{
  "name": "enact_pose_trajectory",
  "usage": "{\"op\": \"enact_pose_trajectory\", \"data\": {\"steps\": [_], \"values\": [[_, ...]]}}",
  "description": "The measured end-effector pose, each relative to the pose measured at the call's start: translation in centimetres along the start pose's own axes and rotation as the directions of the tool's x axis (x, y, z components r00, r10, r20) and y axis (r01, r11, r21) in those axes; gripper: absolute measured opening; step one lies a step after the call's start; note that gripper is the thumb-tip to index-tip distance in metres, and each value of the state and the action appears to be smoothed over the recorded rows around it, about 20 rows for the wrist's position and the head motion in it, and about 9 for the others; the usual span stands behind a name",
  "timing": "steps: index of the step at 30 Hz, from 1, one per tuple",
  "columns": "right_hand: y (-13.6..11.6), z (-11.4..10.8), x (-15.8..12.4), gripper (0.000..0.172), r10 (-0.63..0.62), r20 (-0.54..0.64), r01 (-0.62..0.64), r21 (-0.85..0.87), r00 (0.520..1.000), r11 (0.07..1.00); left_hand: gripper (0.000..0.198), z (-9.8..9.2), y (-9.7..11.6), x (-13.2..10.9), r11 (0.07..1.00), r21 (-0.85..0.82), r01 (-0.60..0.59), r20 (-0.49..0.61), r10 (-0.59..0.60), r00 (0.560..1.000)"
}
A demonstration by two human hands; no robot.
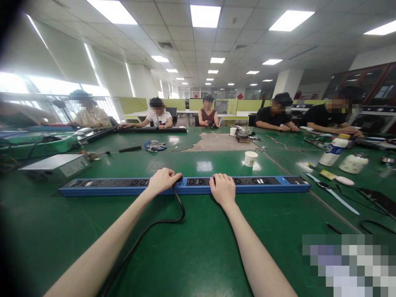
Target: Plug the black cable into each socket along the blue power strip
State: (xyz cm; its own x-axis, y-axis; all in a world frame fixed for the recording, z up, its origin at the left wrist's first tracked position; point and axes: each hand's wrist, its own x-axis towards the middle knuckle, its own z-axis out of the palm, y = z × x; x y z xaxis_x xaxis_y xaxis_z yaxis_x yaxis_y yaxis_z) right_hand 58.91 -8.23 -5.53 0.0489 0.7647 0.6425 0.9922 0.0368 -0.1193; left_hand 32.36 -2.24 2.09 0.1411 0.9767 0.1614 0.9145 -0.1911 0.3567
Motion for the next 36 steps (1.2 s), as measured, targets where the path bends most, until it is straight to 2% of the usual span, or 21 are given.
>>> {"op": "enact_pose_trajectory", "data": {"steps": [6,10,15,19,28,33,36], "values": [[-0.3,-0.4,0.1,0.038,0.017,0.037,-0.017,-0.017,0.999,1.000,0.050,0.3,0.0,0.4,0.998,-0.061,0.013,0.046,-0.010,0.999],[-0.3,-0.5,0.1,0.039,0.022,0.055,-0.021,-0.023,0.998,1.000,0.049,0.5,0.5,0.1,0.999,-0.039,0.021,0.065,-0.018,0.998],[-0.2,-0.3,0.0,0.038,0.009,0.027,-0.008,-0.010,1.000,1.000,0.041,0.9,2.3,-0.7,0.991,0.131,-0.016,-0.038,0.021,0.999],[-0.2,0.0,0.0,0.038,0.001,0.013,0.000,-0.018,1.000,1.000,0.040,0.5,3.4,-1.0,0.979,0.203,-0.029,-0.034,0.037,0.999],[-0.3,0.0,0.0,0.041,-0.012,0.008,0.013,-0.060,1.000,0.998,0.041,0.2,3.5,-1.6,0.979,0.203,0.027,-0.045,-0.018,0.999],[-0.2,0.2,0.0,0.044,-0.009,0.005,0.009,-0.056,1.000,0.998,0.040,1.0,3.4,-1.7,0.978,0.208,0.015,-0.096,0.005,0.995],[-0.2,0.1,0.0,0.044,-0.005,0.020,0.006,-0.046,1.000,0.999,0.039,0.7,3.7,-1.8,0.981,0.195,-0.003,-0.089,0.020,0.996]]}}
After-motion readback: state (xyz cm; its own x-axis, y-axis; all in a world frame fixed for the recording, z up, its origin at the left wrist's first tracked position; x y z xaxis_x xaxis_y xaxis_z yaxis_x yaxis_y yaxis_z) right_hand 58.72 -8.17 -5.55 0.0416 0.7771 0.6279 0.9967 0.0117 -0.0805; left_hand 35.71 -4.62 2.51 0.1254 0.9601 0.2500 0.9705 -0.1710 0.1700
